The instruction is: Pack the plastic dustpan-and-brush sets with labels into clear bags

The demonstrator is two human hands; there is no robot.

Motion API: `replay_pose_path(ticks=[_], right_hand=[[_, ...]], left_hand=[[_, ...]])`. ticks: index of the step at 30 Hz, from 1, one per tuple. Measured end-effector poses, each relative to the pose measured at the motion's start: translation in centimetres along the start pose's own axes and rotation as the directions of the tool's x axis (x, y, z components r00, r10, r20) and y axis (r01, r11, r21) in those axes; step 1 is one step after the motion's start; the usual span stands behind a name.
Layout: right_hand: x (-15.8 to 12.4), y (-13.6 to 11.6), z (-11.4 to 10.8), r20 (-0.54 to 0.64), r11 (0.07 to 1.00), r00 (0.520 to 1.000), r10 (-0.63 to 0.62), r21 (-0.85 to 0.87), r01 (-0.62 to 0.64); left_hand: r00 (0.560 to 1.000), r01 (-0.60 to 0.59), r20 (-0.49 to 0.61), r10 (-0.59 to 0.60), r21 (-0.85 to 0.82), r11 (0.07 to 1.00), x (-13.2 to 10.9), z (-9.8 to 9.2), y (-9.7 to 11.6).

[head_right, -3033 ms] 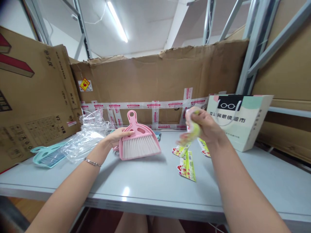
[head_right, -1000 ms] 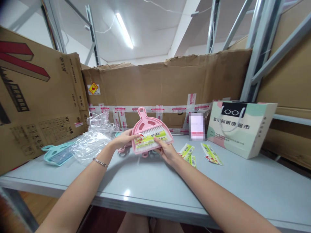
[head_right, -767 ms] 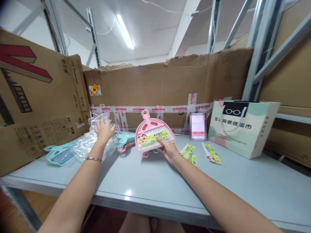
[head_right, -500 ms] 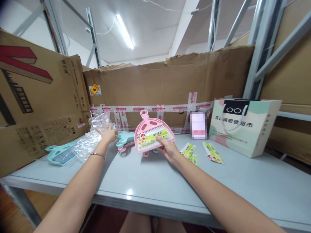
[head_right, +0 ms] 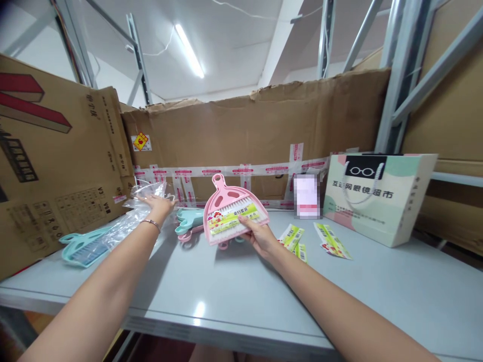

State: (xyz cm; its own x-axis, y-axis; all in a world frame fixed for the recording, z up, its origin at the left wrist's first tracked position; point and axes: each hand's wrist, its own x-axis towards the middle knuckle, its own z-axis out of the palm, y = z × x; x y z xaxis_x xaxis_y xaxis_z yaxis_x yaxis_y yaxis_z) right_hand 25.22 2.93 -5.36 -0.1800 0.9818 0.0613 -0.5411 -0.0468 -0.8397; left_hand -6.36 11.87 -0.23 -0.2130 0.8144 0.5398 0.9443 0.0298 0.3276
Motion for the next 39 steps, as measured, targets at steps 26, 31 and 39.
replay_pose_path(ticks=[26,31,39], right_hand=[[-2.1,-0.6,1.7,0.138,0.999,0.990,-0.009,-0.029,0.014],[-2.5,-0.3,2.0,0.184,0.998,0.982,0.039,-0.050,-0.031],[-2.3,-0.6,2.3,0.046,0.990,0.999,-0.020,0.141,0.013]], left_hand=[[0.740,-0.655,-0.112,0.663,0.104,0.749,-11.7,-5.0,10.2],[0.763,-0.611,-0.152,0.628,0.143,0.778,-11.7,-5.5,11.7],[0.692,-0.677,-0.356,0.628,-0.017,0.736,-12.2,-4.9,12.6]])
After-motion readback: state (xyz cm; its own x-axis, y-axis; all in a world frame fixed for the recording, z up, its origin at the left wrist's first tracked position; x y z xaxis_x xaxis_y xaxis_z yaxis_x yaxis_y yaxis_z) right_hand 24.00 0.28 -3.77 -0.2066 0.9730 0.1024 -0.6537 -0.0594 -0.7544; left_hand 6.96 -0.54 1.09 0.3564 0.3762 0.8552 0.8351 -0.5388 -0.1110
